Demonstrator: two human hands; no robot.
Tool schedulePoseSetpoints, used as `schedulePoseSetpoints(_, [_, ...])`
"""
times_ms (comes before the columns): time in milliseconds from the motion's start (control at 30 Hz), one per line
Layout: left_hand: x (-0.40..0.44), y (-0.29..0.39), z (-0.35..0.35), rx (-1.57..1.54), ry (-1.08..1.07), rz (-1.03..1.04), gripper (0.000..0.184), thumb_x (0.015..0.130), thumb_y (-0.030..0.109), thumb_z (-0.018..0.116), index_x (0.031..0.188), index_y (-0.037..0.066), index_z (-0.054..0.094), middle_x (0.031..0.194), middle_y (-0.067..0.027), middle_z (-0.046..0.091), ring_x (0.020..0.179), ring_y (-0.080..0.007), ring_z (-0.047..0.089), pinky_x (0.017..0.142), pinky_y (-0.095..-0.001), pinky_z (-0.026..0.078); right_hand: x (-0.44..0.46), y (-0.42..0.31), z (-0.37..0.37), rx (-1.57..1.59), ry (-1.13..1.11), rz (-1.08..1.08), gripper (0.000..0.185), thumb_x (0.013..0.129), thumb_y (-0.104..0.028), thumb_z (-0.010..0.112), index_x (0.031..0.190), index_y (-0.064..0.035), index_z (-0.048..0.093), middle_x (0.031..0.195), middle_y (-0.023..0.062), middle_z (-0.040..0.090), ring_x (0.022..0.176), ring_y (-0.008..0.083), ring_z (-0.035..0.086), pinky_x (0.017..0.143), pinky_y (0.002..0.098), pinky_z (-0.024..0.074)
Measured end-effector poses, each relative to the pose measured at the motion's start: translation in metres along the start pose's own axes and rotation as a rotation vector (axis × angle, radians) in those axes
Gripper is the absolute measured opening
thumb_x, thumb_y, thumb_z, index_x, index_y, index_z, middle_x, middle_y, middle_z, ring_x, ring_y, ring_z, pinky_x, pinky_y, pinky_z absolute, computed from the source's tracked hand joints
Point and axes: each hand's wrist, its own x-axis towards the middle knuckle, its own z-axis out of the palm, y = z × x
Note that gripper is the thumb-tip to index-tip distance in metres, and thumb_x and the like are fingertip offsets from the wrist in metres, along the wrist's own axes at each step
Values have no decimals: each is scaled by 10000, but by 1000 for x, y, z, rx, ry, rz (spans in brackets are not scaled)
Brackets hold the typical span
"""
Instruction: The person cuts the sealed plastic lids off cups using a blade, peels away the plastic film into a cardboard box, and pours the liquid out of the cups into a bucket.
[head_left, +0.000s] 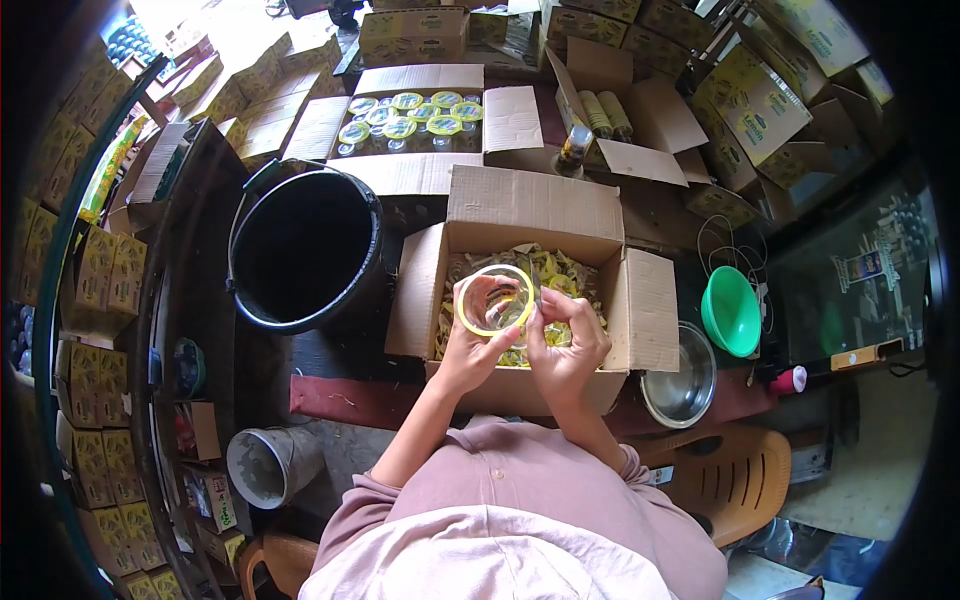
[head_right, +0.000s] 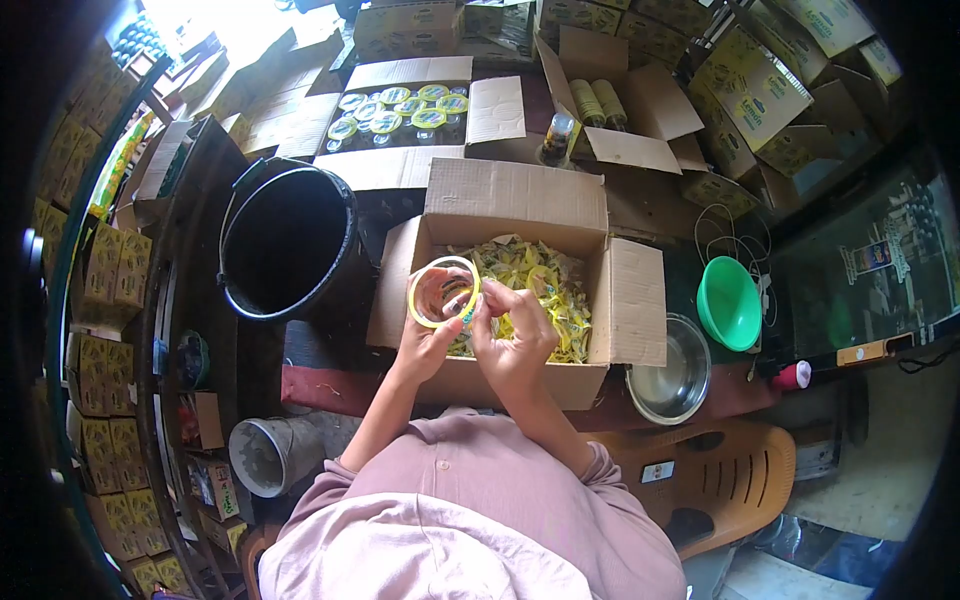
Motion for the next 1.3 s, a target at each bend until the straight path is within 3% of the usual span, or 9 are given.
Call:
schedulePoseSetpoints(433, [-2,4,2,102,-84,-4,587,749,99,666,1208,67,303,1169,-93,414,1144,-190,403,966,-354,346,3,4,-2,1,16,8,256,664,72,644,900,-23,619,712,77,604,601,152,602,567,251,470])
schedulePoseSetpoints(600, [1,4,-2,-55,-64,-41,574,762,115,641,1221,75,299,1191,-89,409,1164,-193,390,976,-370,333,1,8,-3,75,41,137,211,684,71,646,879,0,610,706,54,588,634,108,587,595,224,463])
schedulePoseSetpoints(700, [1,5,-3,-77,-59,-42,552,777,117,613,1226,77,296,1199,-93,403,1178,-198,383,975,-373,332,1,6,-5,96,50,153,207,680,53,647,870,-22,614,677,66,598,595,140,610,570,248,461])
schedulePoseSetpoints(1300, [1,15,-4,94,-159,-70,609,728,117,674,1214,59,312,1152,-91,434,1131,-192,419,959,-361,345,4,2,-10,32,-24,33,231,658,83,623,873,-2,614,705,75,595,619,145,596,599,248,461])
